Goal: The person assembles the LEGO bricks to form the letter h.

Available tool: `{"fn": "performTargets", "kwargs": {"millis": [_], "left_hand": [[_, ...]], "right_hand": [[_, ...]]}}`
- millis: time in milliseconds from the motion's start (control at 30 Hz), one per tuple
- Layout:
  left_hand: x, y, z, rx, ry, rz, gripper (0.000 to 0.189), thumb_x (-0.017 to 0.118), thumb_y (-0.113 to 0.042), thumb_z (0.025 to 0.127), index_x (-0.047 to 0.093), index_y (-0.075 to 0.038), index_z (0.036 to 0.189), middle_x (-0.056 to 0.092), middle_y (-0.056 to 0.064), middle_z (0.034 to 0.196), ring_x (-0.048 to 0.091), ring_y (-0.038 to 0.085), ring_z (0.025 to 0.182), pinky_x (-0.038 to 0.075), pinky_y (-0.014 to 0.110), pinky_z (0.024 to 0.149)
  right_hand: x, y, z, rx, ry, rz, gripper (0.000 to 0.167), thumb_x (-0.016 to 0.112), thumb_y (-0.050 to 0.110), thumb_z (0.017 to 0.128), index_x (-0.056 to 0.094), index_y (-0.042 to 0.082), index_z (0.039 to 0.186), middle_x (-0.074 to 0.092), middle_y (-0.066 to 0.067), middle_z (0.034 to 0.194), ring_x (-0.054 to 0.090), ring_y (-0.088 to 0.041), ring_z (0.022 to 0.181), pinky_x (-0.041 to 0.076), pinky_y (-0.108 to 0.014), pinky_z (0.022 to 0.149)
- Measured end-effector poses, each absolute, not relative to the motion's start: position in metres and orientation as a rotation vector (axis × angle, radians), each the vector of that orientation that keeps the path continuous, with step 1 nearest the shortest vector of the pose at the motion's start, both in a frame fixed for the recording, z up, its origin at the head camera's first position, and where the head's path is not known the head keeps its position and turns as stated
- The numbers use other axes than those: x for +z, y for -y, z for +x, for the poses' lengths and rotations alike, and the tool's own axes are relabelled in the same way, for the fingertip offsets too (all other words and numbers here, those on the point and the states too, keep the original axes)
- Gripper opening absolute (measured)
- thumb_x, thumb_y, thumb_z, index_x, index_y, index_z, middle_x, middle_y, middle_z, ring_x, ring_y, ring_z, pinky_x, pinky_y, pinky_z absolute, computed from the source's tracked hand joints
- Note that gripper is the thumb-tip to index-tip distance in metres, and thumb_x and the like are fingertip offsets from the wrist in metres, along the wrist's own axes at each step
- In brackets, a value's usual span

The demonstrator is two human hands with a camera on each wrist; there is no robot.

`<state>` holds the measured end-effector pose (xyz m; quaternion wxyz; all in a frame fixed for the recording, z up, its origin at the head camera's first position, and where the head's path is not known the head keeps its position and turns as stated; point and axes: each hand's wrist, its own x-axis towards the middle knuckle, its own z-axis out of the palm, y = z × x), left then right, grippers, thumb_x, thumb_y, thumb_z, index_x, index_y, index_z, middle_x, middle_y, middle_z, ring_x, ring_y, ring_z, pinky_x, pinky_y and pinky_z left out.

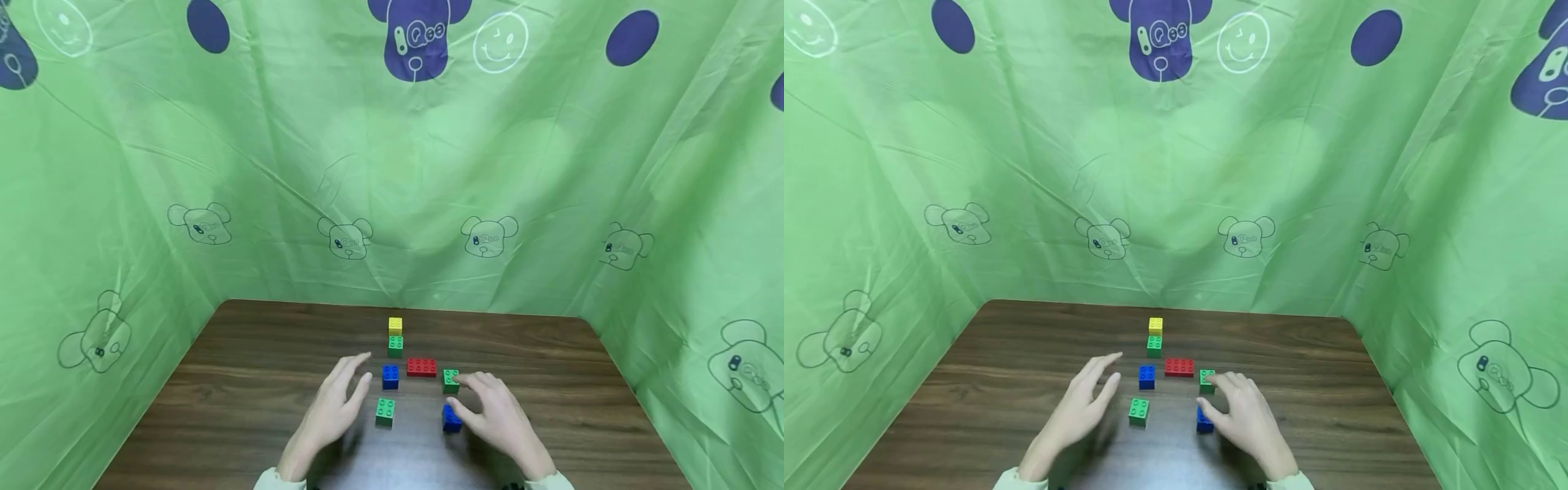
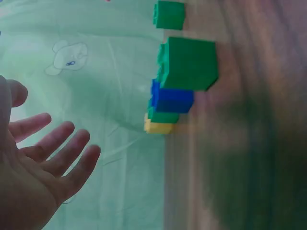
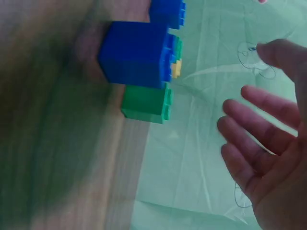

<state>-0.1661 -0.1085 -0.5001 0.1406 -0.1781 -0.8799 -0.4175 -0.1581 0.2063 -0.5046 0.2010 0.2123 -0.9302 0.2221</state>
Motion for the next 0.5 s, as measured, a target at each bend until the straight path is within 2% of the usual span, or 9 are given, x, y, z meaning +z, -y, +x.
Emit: {"fn": "performTargets", "kwargs": {"millis": [167,367,500], "left_hand": [[-0.519,0.101,-0.163,-1.260,2.579,-0.573,0.035,0.062,-0.029,0.102,0.064,-0.013,0.133,0.066,0.003,0.123,0.066,0.017,0.108,0.055,0.038,0.092],[-0.540,0.094,-0.159,-1.170,2.718,-0.584,0.038,0.062,-0.035,0.101,0.065,-0.012,0.131,0.064,0.001,0.123,0.065,0.022,0.112,0.054,0.046,0.093],[-0.547,0.092,-0.160,-1.095,2.752,-0.606,0.043,0.069,-0.035,0.096,0.064,-0.013,0.132,0.063,-0.002,0.123,0.066,0.018,0.109,0.055,0.043,0.093]], "right_hand": [[-0.514,-0.205,-0.154,0.639,2.676,0.677,0.027,0.081,0.028,0.085,0.074,0.018,0.109,0.072,0.007,0.102,0.066,-0.009,0.094,0.056,-0.035,0.080],[-0.528,-0.204,-0.148,0.634,2.793,0.678,0.030,0.080,0.032,0.086,0.073,0.016,0.111,0.070,0.007,0.102,0.066,-0.010,0.094,0.057,-0.034,0.080],[-0.533,-0.204,-0.148,0.632,2.824,0.672,0.030,0.081,0.028,0.085,0.073,0.015,0.111,0.067,0.007,0.102,0.064,-0.008,0.093,0.057,-0.033,0.078]]}}
